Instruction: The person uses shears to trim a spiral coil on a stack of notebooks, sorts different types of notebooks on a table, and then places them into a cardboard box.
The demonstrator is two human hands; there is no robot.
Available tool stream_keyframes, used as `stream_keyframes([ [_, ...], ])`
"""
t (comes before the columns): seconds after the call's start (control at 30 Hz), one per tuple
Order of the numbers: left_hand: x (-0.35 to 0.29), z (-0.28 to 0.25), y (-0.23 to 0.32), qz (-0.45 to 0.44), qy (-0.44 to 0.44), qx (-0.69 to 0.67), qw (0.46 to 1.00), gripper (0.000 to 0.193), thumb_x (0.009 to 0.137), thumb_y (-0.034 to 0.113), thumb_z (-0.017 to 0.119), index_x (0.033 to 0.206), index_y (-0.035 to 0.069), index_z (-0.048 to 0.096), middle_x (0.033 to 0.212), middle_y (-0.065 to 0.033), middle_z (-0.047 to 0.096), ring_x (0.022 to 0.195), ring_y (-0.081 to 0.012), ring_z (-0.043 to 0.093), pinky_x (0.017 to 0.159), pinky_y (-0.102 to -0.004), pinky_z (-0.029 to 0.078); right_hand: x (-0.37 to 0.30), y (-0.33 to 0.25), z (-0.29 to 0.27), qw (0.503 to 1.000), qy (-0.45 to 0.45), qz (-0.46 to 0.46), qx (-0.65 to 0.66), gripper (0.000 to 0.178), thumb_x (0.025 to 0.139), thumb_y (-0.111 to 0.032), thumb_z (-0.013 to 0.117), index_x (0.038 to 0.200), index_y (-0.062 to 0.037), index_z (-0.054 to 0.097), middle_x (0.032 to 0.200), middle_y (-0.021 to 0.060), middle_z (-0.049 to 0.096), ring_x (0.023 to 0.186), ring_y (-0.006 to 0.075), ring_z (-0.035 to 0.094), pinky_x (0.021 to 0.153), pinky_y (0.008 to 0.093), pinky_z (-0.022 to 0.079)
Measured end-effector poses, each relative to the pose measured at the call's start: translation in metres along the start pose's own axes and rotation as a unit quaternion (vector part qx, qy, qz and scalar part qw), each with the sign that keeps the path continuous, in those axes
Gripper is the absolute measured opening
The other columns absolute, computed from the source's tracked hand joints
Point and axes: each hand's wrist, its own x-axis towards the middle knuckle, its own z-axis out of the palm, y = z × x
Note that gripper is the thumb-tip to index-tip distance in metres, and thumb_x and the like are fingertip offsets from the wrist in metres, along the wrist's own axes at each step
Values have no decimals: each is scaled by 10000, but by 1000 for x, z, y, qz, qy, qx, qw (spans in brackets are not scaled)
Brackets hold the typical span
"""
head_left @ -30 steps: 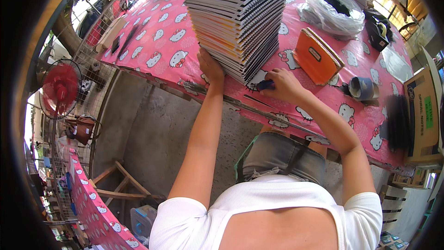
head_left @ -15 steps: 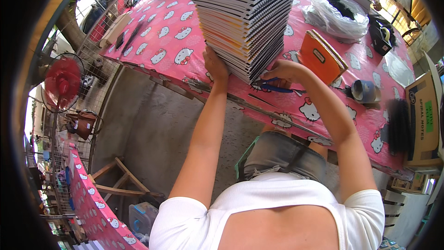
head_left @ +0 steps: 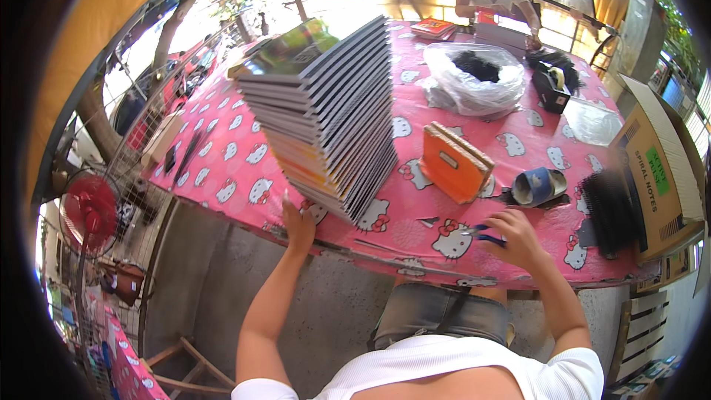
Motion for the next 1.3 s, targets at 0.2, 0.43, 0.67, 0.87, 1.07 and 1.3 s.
stream_keyframes([
  [0.2, -9, 5, 32, -60, -217, 310, 924, 607, 935, 343, 388, 1375, -55, 261, 1472, -226, 205, 1378, -390, 144, 1059, -626, 21, -104, 88, -65, 945, 159, 178, -222, 427, 691, -230, 746, 1030, -18, 596, 1031, 153, 601, 980, 345, 542, 882, 445, 408],
  [0.43, -8, 1, 53, -150, -247, 324, 901, 598, 950, 322, 314, 1418, -32, 200, 1511, -157, 151, 1408, -326, 66, 1048, -641, -51, -118, 131, -94, 971, 1, 148, -185, 517, 745, -360, 676, 1116, -21, 556, 1158, 146, 547, 1091, 336, 491, 977, 457, 329],
  [0.67, -11, 10, 88, -311, -255, 368, 838, 523, 939, 290, 333, 1437, 162, 236, 1513, -88, 175, 1405, -300, 99, 1065, -629, 116, -110, 127, -97, 970, -45, 184, -151, 528, 749, -325, 658, 1152, -14, 516, 1201, 163, 511, 1140, 357, 440, 1005, 500, 286],
  [0.87, -14, 10, 89, -301, -266, 446, 800, 584, 915, 418, 363, 1431, 165, 262, 1496, -104, 218, 1387, -327, 151, 1059, -628, 145, -107, 130, -100, 965, -79, 214, -132, 563, 761, -392, 633, 1183, -53, 483, 1219, 142, 480, 1159, 331, 417, 1017, 510, 246],
  [1.07, -13, 14, 89, -274, -271, 443, 809, 603, 898, 420, 393, 1430, 164, 271, 1496, -123, 217, 1372, -356, 178, 1060, -566, 219, -107, 135, -99, 959, -101, 234, -123, 575, 755, -398, 637, 1189, -57, 473, 1227, 133, 469, 1173, 328, 397, 1024, 512, 225],
  [1.3, -16, 12, 76, -296, -308, 419, 801, 629, 888, 443, 402, 1437, 171, 258, 1498, -121, 210, 1383, -338, 151, 1075, -573, 169, -108, 138, -100, 961, -90, 240, -99, 579, 742, -385, 655, 1183, -53, 478, 1225, 125, 482, 1177, 327, 399, 1028, 512, 223],
])
